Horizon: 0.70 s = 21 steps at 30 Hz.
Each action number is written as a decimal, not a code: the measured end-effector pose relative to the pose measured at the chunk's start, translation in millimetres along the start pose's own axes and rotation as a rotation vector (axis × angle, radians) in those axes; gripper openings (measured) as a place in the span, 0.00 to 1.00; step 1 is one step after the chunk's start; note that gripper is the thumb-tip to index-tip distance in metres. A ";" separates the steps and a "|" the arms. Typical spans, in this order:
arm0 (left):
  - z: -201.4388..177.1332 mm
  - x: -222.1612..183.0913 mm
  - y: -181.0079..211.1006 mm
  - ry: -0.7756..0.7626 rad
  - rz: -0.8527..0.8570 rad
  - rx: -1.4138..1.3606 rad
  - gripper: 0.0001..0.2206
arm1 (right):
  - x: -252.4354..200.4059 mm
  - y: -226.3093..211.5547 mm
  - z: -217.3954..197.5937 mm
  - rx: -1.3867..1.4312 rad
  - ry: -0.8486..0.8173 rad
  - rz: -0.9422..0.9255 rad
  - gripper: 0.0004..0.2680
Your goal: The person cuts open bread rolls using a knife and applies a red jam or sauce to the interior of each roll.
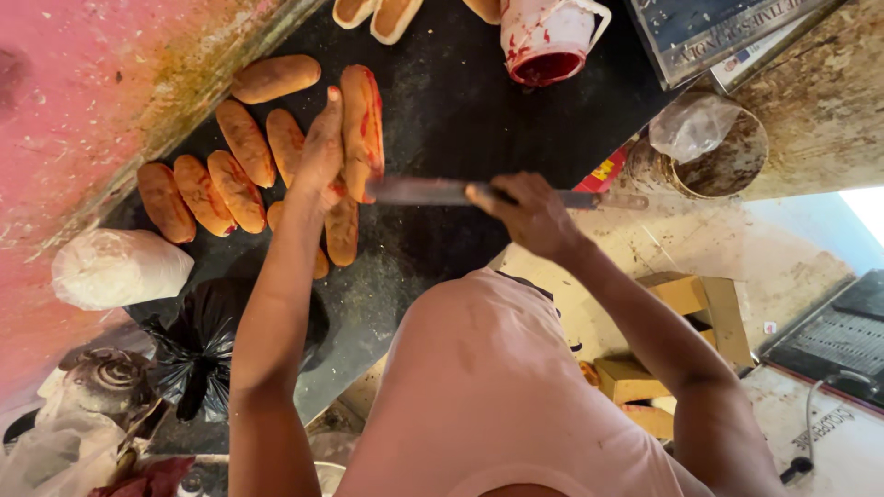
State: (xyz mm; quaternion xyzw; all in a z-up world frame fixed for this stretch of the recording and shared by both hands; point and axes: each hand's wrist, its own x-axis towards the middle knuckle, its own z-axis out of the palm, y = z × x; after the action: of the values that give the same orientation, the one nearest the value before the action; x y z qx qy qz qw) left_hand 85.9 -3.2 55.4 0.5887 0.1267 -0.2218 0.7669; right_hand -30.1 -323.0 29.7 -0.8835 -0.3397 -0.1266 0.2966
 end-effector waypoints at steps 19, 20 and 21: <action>-112.0 161.1 -130.6 0.709 0.598 1.269 0.24 | -119.0 73.8 -6.6 0.638 0.168 1.107 0.21; -100.7 148.7 -127.6 0.693 0.710 1.285 0.23 | -123.7 85.7 -9.6 0.549 0.179 1.137 0.19; -90.0 131.8 -127.2 0.674 0.815 1.300 0.22 | -126.7 99.0 -10.7 0.521 0.200 1.145 0.18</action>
State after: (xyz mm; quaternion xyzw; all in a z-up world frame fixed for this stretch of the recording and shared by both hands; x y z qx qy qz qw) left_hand 144.3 31.4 -137.1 0.9481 -0.0265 0.2320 0.2159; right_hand -56.9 -454.8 -59.1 -0.8080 0.1960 0.0569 0.5527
